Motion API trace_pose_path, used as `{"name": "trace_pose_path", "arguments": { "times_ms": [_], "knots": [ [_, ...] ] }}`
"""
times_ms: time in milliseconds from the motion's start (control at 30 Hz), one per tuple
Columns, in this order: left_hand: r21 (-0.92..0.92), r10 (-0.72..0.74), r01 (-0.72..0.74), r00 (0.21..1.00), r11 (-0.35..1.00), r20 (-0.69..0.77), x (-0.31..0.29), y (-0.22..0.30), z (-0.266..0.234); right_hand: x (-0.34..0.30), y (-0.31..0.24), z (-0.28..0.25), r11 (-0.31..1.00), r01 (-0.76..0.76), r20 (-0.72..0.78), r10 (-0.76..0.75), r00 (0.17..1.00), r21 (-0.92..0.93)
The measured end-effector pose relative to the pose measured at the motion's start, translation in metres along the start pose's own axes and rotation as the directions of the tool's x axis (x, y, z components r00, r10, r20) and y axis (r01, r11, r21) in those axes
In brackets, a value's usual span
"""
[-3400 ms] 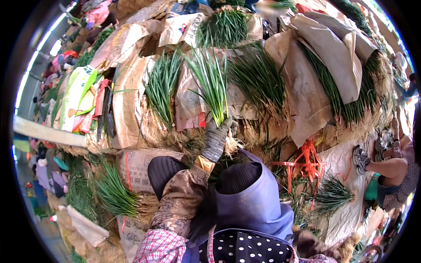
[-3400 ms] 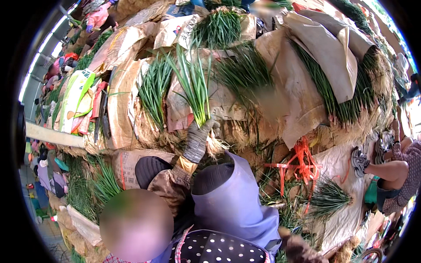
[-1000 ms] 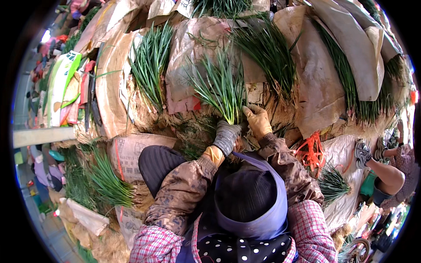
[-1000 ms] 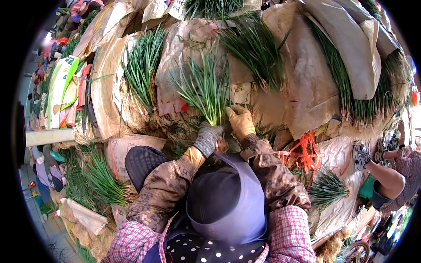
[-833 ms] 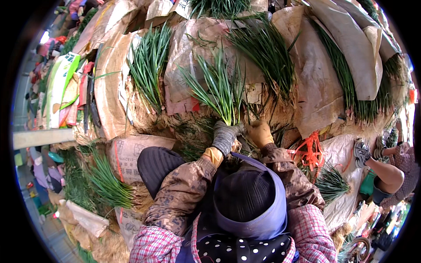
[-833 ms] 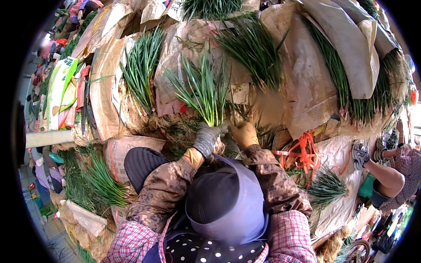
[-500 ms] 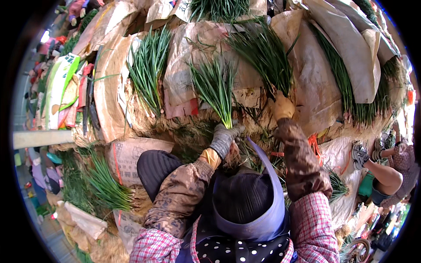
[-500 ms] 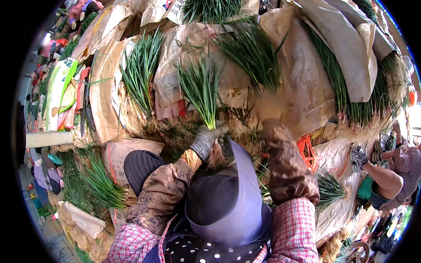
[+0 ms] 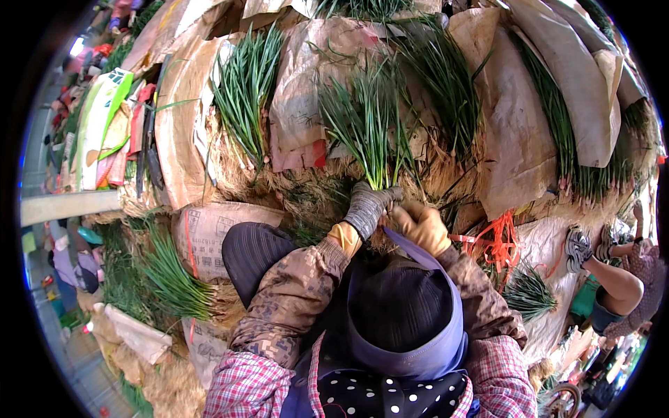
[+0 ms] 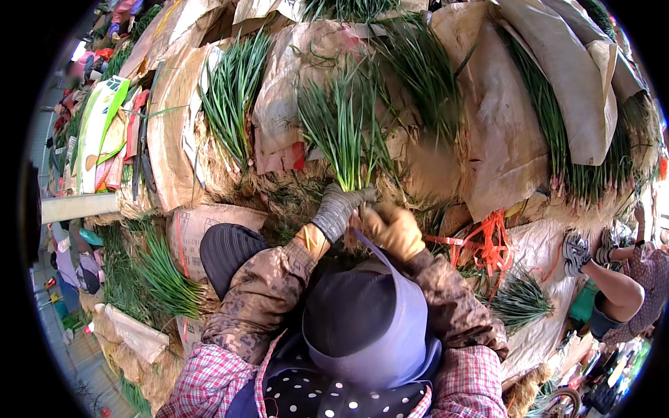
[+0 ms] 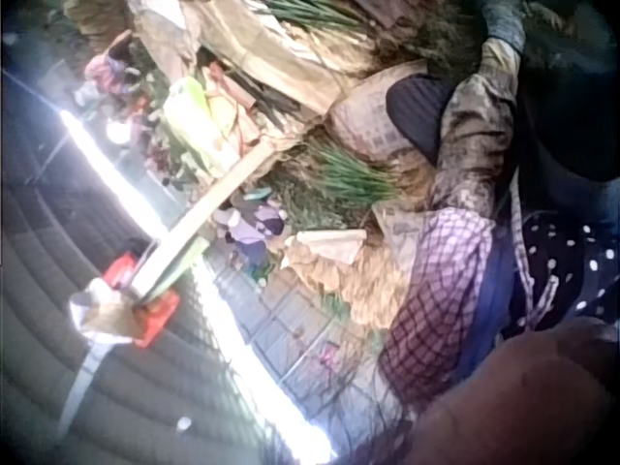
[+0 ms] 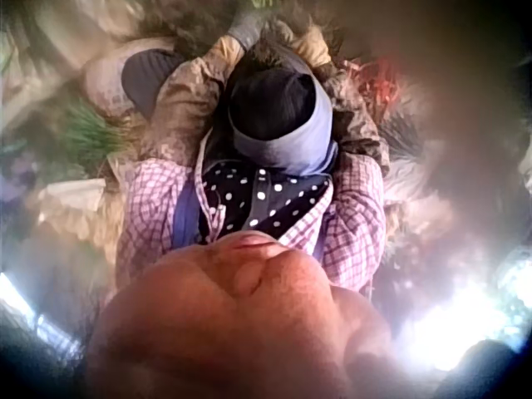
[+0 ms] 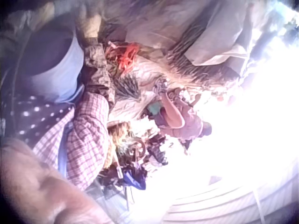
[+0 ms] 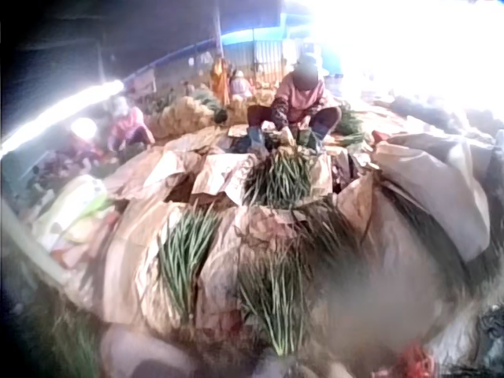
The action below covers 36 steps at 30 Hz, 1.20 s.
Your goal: The person sorts bundles of green leaf vegetables by hand while sitting on the ground, gathering them into bunches and placing them onto different piles.
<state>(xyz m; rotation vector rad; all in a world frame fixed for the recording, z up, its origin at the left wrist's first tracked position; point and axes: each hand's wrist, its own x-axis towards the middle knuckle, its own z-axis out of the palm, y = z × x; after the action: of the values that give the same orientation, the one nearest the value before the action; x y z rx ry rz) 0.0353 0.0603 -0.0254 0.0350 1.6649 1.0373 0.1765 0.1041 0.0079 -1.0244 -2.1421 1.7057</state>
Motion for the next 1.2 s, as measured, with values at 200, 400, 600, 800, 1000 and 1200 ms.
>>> {"name": "trace_pose_path", "arguments": {
  "times_ms": [200,400,600,800,1000,1200],
  "knots": [
    [0.081,0.007,-0.001,0.998,0.997,-0.067,-0.003,0.004,0.003,0.067,0.02,-0.006,0.928,-0.236,-0.064,0.264,0.962,0.287],
    [-0.015,0.046,-0.048,0.996,0.999,-0.077,-0.007,0.0,0.0,0.059,0.026,0.005,0.669,-0.307,-0.021,0.435,0.9,0.677],
    [-0.191,-0.04,0.042,0.999,0.981,0.015,-0.03,0.011,-0.003,0.008,0.055,0.01,0.617,-0.362,-0.002,0.508,0.862,0.699],
    [-0.103,0.041,-0.048,0.996,0.993,-0.075,-0.022,0.011,-0.003,-0.031,0.125,-0.019,0.676,-0.075,0.219,0.339,0.915,-0.733],
    [-0.065,0.0,0.001,1.0,0.998,0.011,-0.02,0.014,-0.003,0.013,0.119,-0.036,0.68,-0.233,-0.262,0.062,0.963,-0.695],
    [-0.271,0.072,-0.046,0.994,0.962,0.084,-0.014,-0.001,-0.007,0.003,0.034,-0.014,0.932,-0.302,-0.027,0.314,0.949,0.2]
  ]
}}
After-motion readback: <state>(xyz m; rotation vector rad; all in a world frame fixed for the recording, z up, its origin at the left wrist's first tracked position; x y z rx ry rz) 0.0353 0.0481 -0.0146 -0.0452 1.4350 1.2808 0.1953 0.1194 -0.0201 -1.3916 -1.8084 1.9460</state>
